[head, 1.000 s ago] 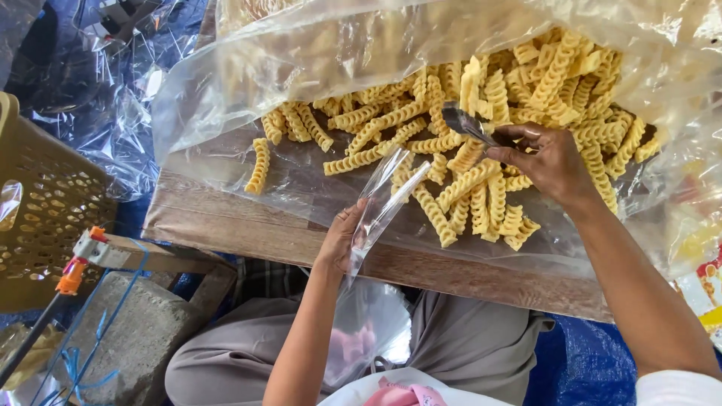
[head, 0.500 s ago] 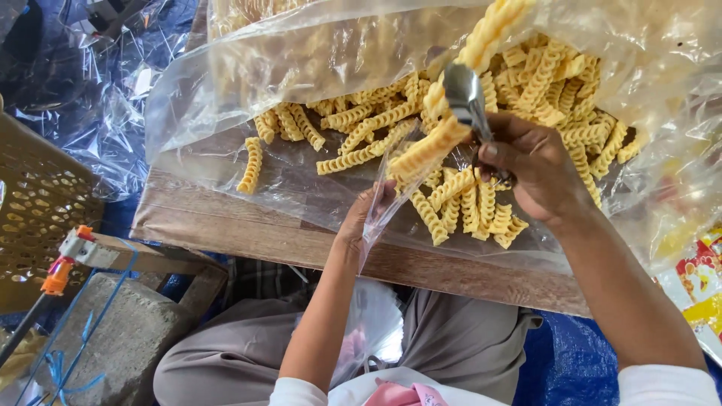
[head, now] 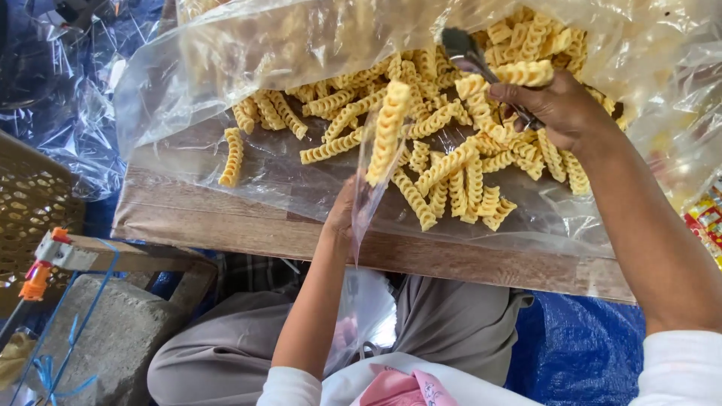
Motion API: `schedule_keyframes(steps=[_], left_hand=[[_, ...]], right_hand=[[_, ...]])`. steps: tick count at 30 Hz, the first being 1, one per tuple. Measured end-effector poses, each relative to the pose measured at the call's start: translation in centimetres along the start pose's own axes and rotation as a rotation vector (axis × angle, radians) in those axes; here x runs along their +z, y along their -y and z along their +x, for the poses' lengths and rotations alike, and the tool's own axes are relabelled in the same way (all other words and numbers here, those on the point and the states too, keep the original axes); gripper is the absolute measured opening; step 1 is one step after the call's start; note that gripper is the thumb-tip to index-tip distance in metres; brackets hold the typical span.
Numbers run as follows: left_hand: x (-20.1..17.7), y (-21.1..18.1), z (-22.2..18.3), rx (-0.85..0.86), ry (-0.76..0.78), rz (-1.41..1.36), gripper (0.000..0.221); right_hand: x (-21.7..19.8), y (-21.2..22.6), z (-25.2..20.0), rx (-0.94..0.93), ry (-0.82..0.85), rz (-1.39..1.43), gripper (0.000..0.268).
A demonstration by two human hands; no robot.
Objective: Manually filling small plastic bags with snacks using tongs and sealing them with a heat sealer
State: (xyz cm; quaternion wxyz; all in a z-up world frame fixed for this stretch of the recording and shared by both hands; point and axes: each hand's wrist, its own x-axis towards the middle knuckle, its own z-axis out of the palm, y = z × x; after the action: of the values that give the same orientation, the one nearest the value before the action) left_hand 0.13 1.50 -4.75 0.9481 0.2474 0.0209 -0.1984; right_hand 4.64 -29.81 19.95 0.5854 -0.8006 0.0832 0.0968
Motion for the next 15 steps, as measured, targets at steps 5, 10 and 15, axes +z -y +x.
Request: schedule_keyframes(steps=[5,10,15], left_hand=[[-0.7,-0.9,-7.6,-0.076,0.362,0.221,0.039],[5.0,-2.2,-18.0,-0.352,0.575,0.234,0.050],[3.5,-1.7,-24.0,-0.367,0.340,0.258,0.053]], right_hand=[[-3.6,-3.1,0.5,-0.443,-0.283,-0.684,0.054],[-4.8,-4.0,-4.2,-0.734,-0.476,-0.975,0.071],[-0.4,-0.5,-13.6,0.353,0.123,-1.134,0.064]])
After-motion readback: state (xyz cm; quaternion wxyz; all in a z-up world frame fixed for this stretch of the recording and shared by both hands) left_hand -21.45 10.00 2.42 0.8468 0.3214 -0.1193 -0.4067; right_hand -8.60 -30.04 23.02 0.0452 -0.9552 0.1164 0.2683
